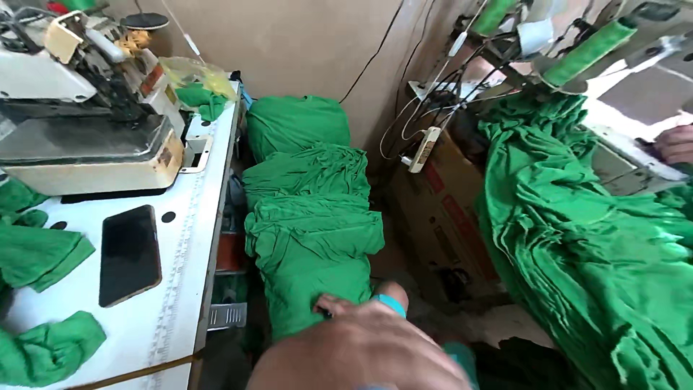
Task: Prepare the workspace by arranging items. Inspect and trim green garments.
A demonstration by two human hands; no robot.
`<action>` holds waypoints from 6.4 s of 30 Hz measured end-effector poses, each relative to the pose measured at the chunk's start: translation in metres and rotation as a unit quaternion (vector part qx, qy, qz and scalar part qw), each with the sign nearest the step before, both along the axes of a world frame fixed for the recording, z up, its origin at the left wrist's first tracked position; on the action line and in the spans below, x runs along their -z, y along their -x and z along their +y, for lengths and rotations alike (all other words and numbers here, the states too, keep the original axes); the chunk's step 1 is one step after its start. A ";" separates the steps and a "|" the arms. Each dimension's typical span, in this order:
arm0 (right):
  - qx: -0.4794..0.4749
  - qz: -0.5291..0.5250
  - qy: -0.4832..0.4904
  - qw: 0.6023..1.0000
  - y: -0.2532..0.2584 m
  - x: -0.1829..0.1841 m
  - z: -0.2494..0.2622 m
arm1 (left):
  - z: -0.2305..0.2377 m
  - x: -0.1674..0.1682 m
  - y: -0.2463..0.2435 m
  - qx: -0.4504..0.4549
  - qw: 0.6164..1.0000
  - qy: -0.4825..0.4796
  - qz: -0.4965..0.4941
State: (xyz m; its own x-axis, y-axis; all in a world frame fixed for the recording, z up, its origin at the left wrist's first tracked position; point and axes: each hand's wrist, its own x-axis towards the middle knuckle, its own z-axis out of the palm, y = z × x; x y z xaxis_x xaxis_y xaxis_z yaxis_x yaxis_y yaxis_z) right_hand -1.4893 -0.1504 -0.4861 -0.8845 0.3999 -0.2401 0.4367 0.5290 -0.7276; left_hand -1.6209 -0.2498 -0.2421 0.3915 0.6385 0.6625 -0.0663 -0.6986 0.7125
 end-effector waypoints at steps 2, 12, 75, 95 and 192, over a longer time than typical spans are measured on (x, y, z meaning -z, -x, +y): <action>-0.030 -0.042 -0.007 0.999 0.000 0.001 -0.003 | 0.011 0.051 0.018 -0.141 0.983 0.094 -0.066; 0.060 0.024 0.118 0.991 -0.002 0.016 0.012 | -0.074 0.256 0.047 -0.416 0.706 0.508 0.267; 0.134 0.042 0.181 0.973 0.019 0.021 0.032 | 0.009 0.263 0.028 -0.497 0.768 0.367 0.166; 0.124 0.007 -0.022 0.992 0.010 0.023 0.022 | -0.036 0.307 0.093 -0.712 0.550 0.409 -0.153; 0.326 -0.163 -0.023 0.931 -0.045 -0.001 0.093 | 0.119 0.246 -0.004 -0.335 0.769 0.406 0.362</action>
State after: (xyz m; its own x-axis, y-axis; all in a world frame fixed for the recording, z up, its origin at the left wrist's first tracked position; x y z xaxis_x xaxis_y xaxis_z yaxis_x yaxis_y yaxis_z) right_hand -1.4440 -0.0570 -0.4852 -0.3336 0.8428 -0.4224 0.8696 0.1022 -0.4830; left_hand -1.6168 -0.1304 -0.4877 -0.1271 0.9459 -0.2984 0.7342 0.2921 0.6130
